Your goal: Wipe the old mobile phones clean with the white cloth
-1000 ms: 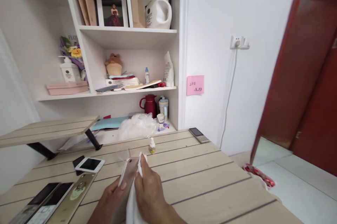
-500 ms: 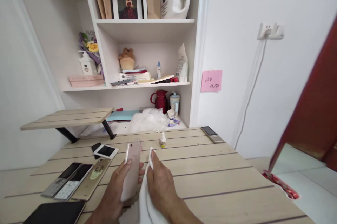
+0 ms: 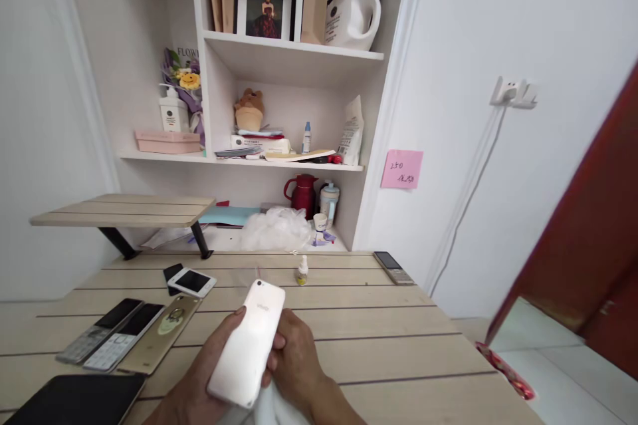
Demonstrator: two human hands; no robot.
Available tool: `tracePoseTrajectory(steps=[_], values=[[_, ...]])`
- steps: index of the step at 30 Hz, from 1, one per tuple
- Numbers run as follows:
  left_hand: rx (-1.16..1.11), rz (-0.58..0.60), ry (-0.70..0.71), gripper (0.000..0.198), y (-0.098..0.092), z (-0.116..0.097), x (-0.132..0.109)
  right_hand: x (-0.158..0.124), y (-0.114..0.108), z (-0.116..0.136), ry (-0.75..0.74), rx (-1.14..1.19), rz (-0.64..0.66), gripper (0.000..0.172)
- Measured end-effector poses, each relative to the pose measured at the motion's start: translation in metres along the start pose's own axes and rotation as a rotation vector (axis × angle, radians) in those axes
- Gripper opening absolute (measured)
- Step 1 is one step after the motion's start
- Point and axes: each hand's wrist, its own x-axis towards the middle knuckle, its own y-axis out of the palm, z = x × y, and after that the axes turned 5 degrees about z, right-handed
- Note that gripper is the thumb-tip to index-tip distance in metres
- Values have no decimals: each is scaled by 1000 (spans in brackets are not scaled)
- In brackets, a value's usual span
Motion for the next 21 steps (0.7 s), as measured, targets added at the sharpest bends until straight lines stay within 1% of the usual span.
tracePoseTrajectory(steps=[3, 5, 7, 9, 11, 14, 17, 18, 20, 21], values=[[-30, -25, 4, 47, -1, -4, 1, 5, 2, 4, 68, 166, 102, 17], [-46, -70, 39, 41, 1, -7, 1, 7, 2, 6, 107, 259, 128, 14], [-60, -149, 73, 38, 2, -9, 2, 9, 1, 8, 134, 332, 119, 13], [-80, -220, 91, 38, 3, -10, 2, 10, 0, 9, 154, 386, 95, 22], [-102, -244, 96, 38, 2, -10, 3, 10, 0, 9, 164, 410, 74, 25], [-103, -267, 99, 38, -2, -8, 5, 10, -3, 8, 153, 368, 24, 20], [-85, -343, 123, 37, -3, -6, 6, 6, -7, 13, 113, 253, -116, 23], [-89, -371, 136, 35, -3, -6, 6, 4, -7, 15, 87, 211, -145, 25], [-94, -435, 179, 30, -4, -6, 7, -1, -4, 20, -14, 106, -130, 28], [-80, -469, 203, 28, -4, -6, 7, -3, -1, 22, -88, 35, -79, 27]])
